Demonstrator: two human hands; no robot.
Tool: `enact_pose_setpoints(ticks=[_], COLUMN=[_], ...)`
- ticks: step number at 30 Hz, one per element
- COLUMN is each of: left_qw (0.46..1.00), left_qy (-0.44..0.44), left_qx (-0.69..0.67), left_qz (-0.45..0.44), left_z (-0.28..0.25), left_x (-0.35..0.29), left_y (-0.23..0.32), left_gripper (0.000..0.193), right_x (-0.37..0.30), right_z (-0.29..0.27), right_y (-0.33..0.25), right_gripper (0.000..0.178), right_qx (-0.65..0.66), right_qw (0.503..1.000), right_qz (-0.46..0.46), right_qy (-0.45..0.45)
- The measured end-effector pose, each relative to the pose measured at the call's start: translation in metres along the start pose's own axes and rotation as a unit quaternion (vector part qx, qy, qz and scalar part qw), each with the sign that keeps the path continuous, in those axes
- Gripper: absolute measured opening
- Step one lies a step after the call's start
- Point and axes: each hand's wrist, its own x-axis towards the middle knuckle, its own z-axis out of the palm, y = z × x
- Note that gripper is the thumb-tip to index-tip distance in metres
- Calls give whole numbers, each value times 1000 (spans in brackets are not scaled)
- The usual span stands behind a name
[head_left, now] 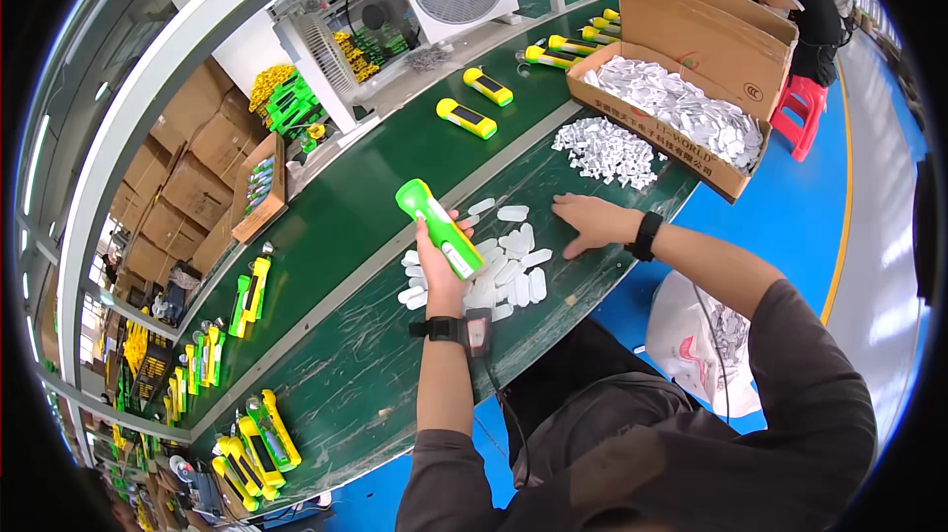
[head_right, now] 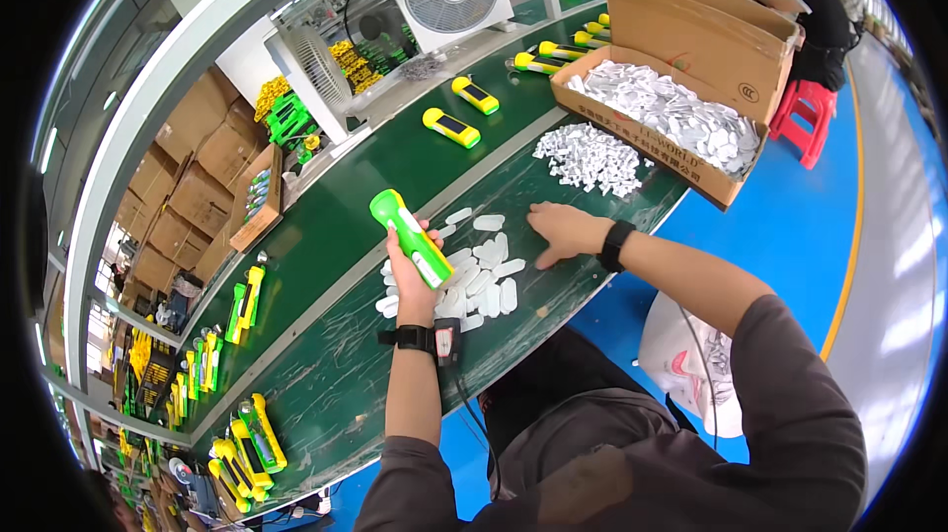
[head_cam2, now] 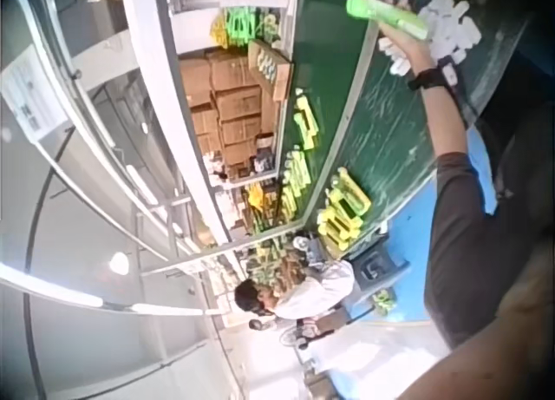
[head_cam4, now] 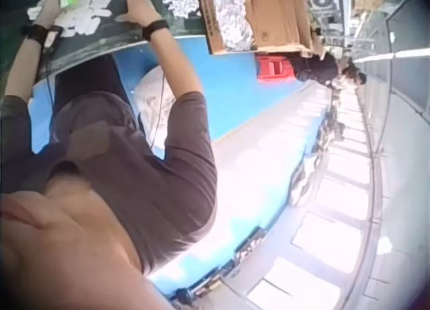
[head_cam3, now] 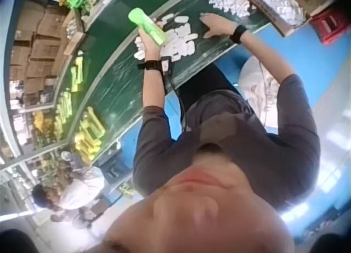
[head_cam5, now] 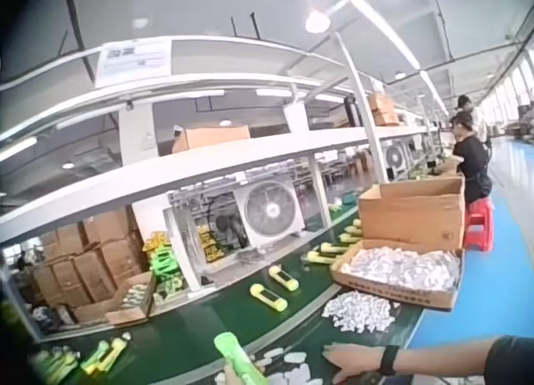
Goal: Manually assemble flashlight components on a factory assembly line.
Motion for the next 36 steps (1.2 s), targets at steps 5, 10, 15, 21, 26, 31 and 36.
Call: enact_pose_setpoints(ticks=[5, 10, 15, 21, 26, 31, 36], left_qw=[999, 988, 987, 948, 963, 996, 949], left_qy=[1, -116, -137, -231, -161, -47, 68], left_qx=[-40, -101, -72, -172, -176, 66, 252], left_qz=[-1, -7, -32, -133, -128, 28, 177], left_z=[1, -6, -7, -22, -18, -23, -36], left_x=[3, 3, 18, 30, 20, 22, 33], left_y=[-5, 2, -4, 5, 4, 3, 25], left_gripper=[44, 34, 47, 48, 48, 48, 62], right_x=[-9, 8, 7, 13, 6, -4, -5], right_z=[3, -4, 5, 11, 4, 2, -2], right_y=[3, -2, 23, 22, 10, 11, 6], right_gripper=[75, 74, 71, 81, 88, 83, 91], right_qx=[-32, -97, -57, -57, -60, -74, -78], right_qw=[999, 991, 995, 996, 992, 994, 994], right_qz=[-13, 0, 3, 11, 32, -1, -27], right_qy=[-8, -93, -80, -70, -106, -80, -75])
